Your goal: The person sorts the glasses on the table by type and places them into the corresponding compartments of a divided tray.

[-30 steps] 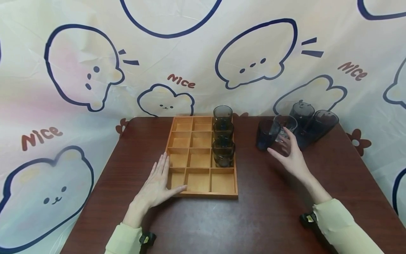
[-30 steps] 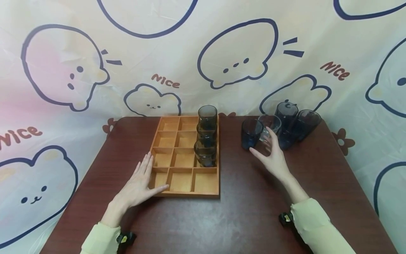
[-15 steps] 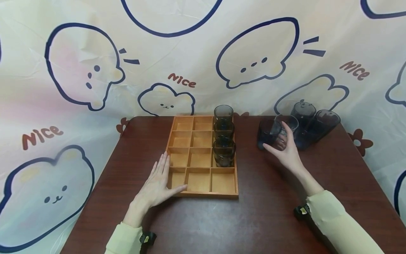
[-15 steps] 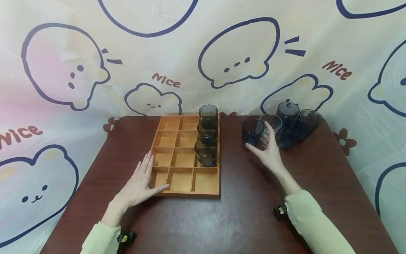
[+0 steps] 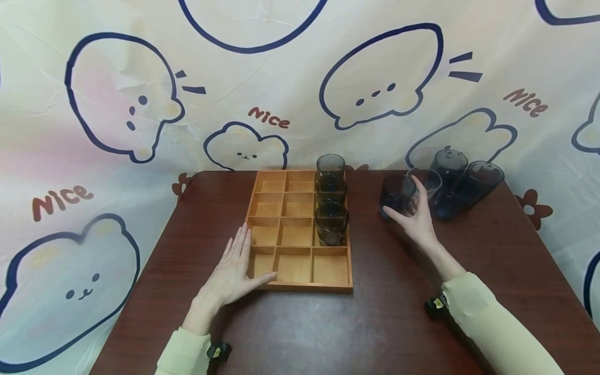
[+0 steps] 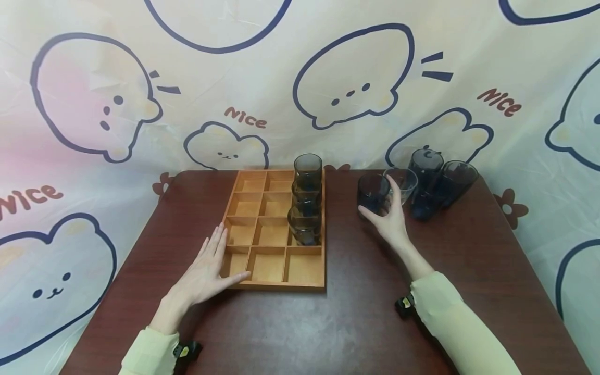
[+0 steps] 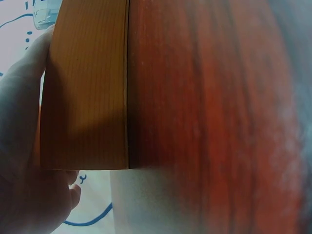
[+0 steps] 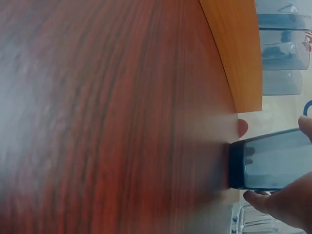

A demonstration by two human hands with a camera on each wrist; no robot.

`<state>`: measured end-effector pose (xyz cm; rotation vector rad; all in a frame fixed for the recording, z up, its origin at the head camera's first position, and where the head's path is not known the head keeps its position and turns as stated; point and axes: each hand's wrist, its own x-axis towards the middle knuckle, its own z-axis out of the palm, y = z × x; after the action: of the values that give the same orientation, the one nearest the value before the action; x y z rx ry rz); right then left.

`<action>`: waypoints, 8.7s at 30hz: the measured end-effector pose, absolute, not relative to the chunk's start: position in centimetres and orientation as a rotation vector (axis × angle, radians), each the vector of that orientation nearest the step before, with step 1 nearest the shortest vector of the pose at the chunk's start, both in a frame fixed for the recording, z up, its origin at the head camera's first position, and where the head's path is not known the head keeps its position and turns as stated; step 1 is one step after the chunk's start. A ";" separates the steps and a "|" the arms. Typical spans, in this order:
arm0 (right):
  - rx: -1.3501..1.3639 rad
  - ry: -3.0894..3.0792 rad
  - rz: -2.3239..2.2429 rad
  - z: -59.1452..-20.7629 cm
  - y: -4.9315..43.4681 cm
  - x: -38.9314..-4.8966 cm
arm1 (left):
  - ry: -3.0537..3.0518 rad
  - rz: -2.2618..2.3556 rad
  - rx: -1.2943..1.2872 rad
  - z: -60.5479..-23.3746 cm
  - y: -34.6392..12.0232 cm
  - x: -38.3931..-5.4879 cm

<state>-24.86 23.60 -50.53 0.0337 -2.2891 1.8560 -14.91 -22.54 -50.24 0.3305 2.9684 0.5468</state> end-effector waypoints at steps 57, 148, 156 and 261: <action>0.063 -2.446 1.533 -49.2 21.7 -22.1 | 2.967 0.547 0.337 -50.2 -22.6 -14.9; 0.772 -2.377 1.688 -49.7 13.2 -14.2 | 2.958 0.553 0.336 -50.2 -22.6 -15.0; 0.814 -2.430 1.610 -50.3 13.1 -14.4 | 2.956 0.545 0.338 -50.0 -22.5 -15.0; 0.027 -2.640 1.102 -50.6 35.8 -16.6 | 2.977 0.551 0.348 -50.1 -22.6 -14.8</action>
<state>-16.59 35.81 -50.60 0.0271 -2.6403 1.1020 -14.83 -22.58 -50.14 0.3485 2.9767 0.5515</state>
